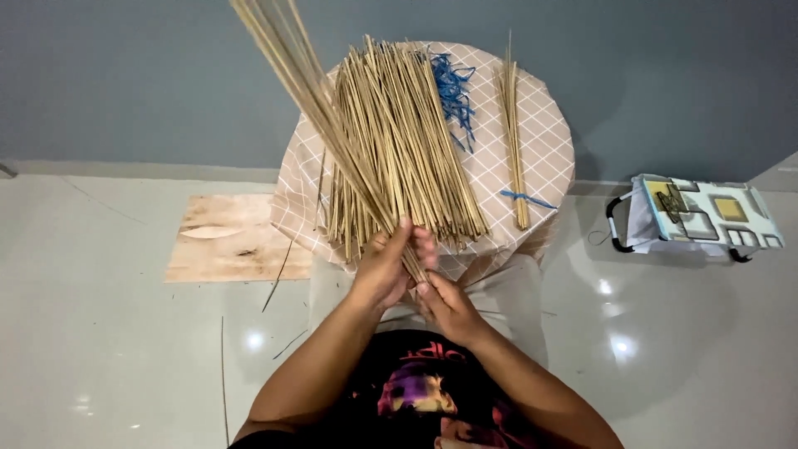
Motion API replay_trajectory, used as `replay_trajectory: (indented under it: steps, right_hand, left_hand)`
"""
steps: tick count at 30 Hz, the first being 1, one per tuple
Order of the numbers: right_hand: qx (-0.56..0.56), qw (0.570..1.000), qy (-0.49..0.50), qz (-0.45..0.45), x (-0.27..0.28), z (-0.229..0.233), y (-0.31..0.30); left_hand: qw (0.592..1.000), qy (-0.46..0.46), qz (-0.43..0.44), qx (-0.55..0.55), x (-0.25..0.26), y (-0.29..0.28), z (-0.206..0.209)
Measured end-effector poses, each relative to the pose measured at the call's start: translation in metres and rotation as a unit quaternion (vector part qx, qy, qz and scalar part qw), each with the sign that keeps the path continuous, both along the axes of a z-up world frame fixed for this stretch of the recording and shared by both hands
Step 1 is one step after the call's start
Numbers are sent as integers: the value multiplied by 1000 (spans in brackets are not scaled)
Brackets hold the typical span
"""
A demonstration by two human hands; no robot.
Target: Gathering bamboo sticks into bundles and securing them with blue plastic ties.
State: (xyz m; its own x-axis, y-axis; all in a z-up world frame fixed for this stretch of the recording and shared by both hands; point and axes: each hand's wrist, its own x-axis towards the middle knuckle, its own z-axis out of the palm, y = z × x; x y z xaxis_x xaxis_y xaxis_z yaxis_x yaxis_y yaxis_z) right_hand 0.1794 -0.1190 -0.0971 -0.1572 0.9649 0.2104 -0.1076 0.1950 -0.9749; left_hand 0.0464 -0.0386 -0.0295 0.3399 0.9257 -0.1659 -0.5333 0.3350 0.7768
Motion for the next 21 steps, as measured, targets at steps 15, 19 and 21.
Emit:
replay_trajectory:
  steps: [15, 19, 21]
  right_hand:
    - [22, 995, -93, 24, 0, 60, -11]
    - [2, 997, -66, 30, 10, 49, -6]
    - [45, 994, -96, -37, 7, 61, -9]
  left_hand:
    - [993, -112, -11, 45, -9, -16, -6]
    - [989, -139, 17, 44, -11, -14, -5]
    - [989, -125, 12, 76, -9, -7, -15]
